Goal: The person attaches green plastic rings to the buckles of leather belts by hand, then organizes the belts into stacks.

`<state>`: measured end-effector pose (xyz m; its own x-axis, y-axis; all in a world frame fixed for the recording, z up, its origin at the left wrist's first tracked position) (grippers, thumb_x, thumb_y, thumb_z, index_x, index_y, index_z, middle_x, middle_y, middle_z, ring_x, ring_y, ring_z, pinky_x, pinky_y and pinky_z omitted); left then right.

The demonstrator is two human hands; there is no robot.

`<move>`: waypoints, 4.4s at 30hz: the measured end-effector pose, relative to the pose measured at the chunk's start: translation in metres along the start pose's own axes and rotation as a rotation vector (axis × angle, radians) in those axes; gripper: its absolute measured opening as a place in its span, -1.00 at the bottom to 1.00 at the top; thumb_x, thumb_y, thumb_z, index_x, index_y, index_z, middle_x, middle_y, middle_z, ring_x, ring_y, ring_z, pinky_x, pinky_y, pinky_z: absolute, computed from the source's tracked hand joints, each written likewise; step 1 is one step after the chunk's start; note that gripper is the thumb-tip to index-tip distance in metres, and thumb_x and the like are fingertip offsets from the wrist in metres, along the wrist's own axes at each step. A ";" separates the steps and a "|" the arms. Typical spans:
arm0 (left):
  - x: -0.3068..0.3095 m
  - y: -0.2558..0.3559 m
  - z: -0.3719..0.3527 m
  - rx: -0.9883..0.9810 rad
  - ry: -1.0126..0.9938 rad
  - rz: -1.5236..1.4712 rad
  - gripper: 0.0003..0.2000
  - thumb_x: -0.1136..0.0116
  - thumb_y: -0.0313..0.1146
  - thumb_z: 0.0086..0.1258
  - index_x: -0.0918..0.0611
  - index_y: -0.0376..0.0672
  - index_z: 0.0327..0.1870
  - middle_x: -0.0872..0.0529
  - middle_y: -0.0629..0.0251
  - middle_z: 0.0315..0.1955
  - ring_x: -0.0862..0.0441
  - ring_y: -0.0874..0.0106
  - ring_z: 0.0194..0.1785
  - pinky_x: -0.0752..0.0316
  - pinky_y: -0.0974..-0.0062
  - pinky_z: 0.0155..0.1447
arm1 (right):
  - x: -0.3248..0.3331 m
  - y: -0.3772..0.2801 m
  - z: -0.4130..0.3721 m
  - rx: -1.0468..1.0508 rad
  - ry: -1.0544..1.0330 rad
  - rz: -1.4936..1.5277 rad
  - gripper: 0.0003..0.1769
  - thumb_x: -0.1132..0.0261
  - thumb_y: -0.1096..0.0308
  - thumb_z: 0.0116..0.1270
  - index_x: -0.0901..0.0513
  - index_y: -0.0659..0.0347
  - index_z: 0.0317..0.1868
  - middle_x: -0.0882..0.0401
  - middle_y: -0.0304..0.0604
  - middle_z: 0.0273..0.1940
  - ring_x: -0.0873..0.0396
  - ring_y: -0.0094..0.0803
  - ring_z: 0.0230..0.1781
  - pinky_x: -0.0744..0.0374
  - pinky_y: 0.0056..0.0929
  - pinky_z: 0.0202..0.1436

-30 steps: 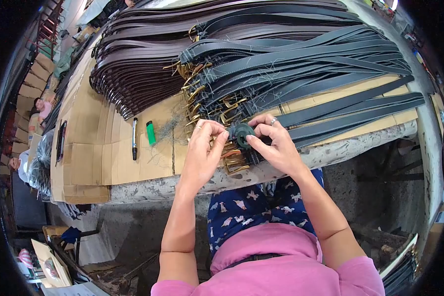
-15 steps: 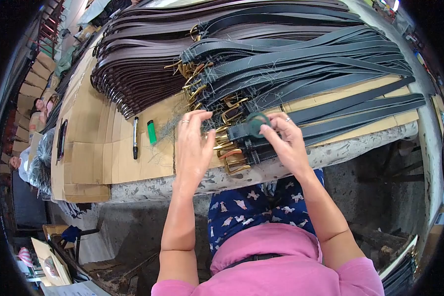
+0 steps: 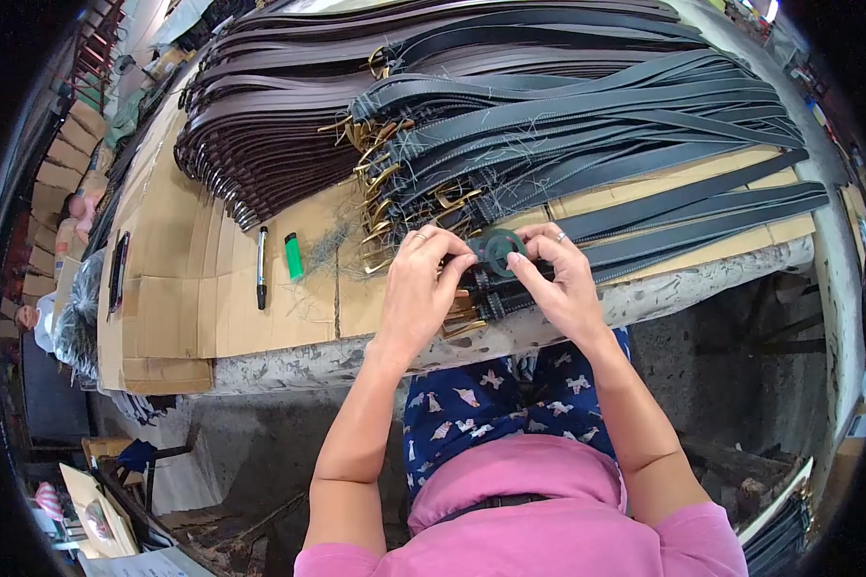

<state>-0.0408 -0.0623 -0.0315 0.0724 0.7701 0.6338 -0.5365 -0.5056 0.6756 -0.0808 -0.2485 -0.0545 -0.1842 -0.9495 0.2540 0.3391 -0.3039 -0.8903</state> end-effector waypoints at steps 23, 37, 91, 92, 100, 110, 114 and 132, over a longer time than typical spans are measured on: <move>0.026 -0.009 0.002 0.097 0.178 0.097 -0.93 -0.20 -0.50 0.34 -0.61 -0.29 -0.23 -0.68 0.12 -0.23 -0.60 0.17 -0.03 -0.45 0.27 0.06 | 0.003 0.002 -0.003 0.071 -0.019 -0.002 -0.81 -0.37 0.40 0.29 -0.57 0.35 -0.36 -0.62 0.02 -0.09 -0.58 -0.18 -0.06 -0.51 -0.32 0.05; 0.018 0.007 0.018 -0.043 -0.403 0.182 -0.64 -0.30 -0.46 0.23 -0.57 -0.37 0.04 -0.58 0.02 -0.07 -0.53 0.05 0.02 -0.43 0.22 0.14 | 0.061 0.037 -0.001 -0.193 0.248 0.230 -0.74 -0.25 0.27 0.48 -0.60 0.36 -0.21 -0.46 -0.24 -0.16 -0.42 -0.55 -0.24 -0.44 -0.50 -0.15; -0.005 0.032 0.008 -0.131 -0.214 0.092 -0.65 -0.42 -0.20 0.23 -0.69 -0.23 -0.07 -0.62 0.15 -0.23 -0.58 0.17 -0.11 -0.51 0.29 -0.01 | 0.354 0.152 0.010 -0.371 0.718 0.441 -0.61 -0.27 0.22 0.48 -0.57 0.25 0.20 -0.63 -0.21 0.09 -0.45 -0.54 0.17 -0.25 -0.54 0.23; -0.009 0.026 0.005 -0.159 -0.190 0.129 -0.64 -0.43 -0.18 0.22 -0.70 -0.22 -0.07 -0.61 0.16 -0.21 -0.57 0.17 -0.09 -0.51 0.28 0.00 | 0.346 0.142 0.008 -0.413 0.763 0.361 -0.61 -0.26 0.21 0.49 -0.58 0.27 0.19 -0.63 -0.20 0.08 -0.45 -0.53 0.19 -0.24 -0.54 0.26; -0.004 0.008 -0.001 -0.151 -0.174 0.068 -0.63 -0.44 -0.20 0.22 -0.72 -0.21 -0.03 -0.63 0.17 -0.10 -0.55 0.20 0.03 -0.47 0.29 0.13 | 0.297 0.102 -0.018 -0.269 0.601 0.142 -0.69 -0.31 0.25 0.47 -0.69 0.32 0.04 -0.64 -0.24 -0.06 -0.51 -0.55 0.02 -0.40 -0.53 0.20; 0.048 -0.018 0.039 0.046 0.367 0.112 -0.70 -0.47 -0.44 0.16 -0.75 -0.23 -0.06 -0.67 0.18 -0.11 -0.67 0.39 -0.13 -0.56 0.46 -0.11 | 0.193 0.022 0.018 -0.212 0.365 0.056 -0.84 -0.35 0.34 0.40 -0.72 0.28 -0.20 -0.65 -0.31 -0.42 -0.53 -0.67 -0.42 -0.46 -0.66 -0.26; 0.048 -0.023 0.053 -0.055 0.413 0.313 -0.51 -0.56 -0.31 0.03 -0.70 -0.26 0.02 -0.62 0.15 -0.07 -0.58 0.21 0.01 -0.51 0.30 0.08 | 0.129 0.007 0.046 -0.208 0.213 0.180 -0.84 -0.36 0.37 0.39 -0.73 0.33 -0.18 -0.73 -0.18 -0.36 -0.66 -0.56 -0.36 -0.60 -0.59 -0.21; 0.036 -0.035 0.080 -0.346 0.299 0.322 -0.86 -0.41 -0.53 0.14 -0.78 -0.18 -0.26 -0.69 0.22 -0.13 -0.60 0.24 -0.03 -0.50 0.25 0.10 | -0.023 0.013 0.140 -0.017 0.024 0.352 -0.80 -0.34 0.37 0.44 -0.58 0.32 -0.31 -0.53 -0.48 -0.41 -0.38 -0.83 -0.39 -0.34 -0.74 -0.35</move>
<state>0.0485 -0.0478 -0.0022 -0.3554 0.7001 0.6193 -0.7405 -0.6152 0.2705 0.0566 -0.2419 -0.0190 -0.0801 -0.9937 -0.0785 0.3705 0.0435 -0.9278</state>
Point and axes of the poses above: each hand's wrist, its own z-axis towards the middle knuckle, its own x-axis out of the back of the hand, y = z × x, the point moved 2 cm from there along z, towards the middle knuckle
